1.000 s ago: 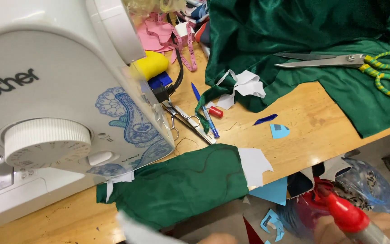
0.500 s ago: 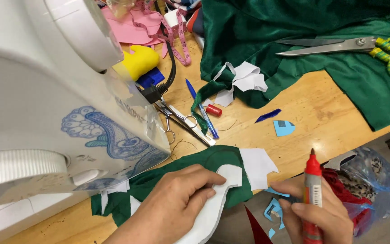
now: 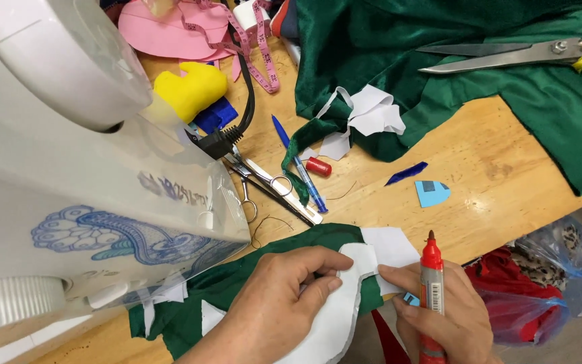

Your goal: The person places a paper pattern onto a piece of green fabric and traces its outline using a red marker. The person adjusts the pattern and fabric as needed to complete the marking process.

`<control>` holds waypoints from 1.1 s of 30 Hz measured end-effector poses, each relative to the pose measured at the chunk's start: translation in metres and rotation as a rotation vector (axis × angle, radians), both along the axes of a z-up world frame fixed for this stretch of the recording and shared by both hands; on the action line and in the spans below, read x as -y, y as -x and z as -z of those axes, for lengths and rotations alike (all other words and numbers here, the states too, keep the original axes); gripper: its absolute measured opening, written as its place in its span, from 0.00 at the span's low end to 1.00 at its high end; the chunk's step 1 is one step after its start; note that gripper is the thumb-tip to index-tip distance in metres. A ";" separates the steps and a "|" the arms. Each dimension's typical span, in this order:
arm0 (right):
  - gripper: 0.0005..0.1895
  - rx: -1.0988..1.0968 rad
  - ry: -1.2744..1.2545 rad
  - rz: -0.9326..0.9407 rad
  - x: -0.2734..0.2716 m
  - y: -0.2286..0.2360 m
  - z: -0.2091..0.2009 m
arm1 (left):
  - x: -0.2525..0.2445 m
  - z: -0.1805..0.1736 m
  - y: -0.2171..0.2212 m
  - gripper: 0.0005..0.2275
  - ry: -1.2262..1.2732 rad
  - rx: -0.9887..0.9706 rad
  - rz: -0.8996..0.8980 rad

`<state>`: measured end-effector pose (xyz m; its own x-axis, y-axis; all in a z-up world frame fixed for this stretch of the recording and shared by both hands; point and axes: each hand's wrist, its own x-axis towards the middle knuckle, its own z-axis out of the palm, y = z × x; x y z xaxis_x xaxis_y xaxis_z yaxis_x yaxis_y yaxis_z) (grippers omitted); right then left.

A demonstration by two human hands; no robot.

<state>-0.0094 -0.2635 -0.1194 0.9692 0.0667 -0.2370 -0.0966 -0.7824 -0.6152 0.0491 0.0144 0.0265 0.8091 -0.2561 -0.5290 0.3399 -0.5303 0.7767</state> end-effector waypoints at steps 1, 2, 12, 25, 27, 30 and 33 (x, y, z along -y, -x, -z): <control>0.29 0.079 0.003 -0.039 0.000 0.001 0.000 | 0.000 0.000 -0.001 0.12 -0.003 -0.002 0.010; 0.29 0.159 0.006 -0.077 -0.001 0.002 0.000 | 0.000 -0.001 -0.003 0.12 -0.006 -0.003 0.022; 0.25 0.377 0.012 -0.117 -0.023 -0.002 -0.030 | -0.002 0.005 -0.014 0.09 -0.057 0.184 0.158; 0.07 0.640 -0.058 -0.181 -0.047 -0.013 -0.071 | -0.013 0.018 -0.002 0.10 -0.050 0.280 0.129; 0.06 0.638 -0.064 -0.177 -0.049 -0.014 -0.073 | -0.014 0.019 -0.001 0.09 -0.057 0.262 0.108; 0.04 0.647 -0.083 -0.173 -0.051 -0.015 -0.076 | -0.015 0.021 0.000 0.10 -0.047 0.259 0.055; 0.04 0.669 -0.068 -0.169 -0.052 -0.016 -0.075 | -0.012 0.018 -0.001 0.09 -0.044 0.216 0.039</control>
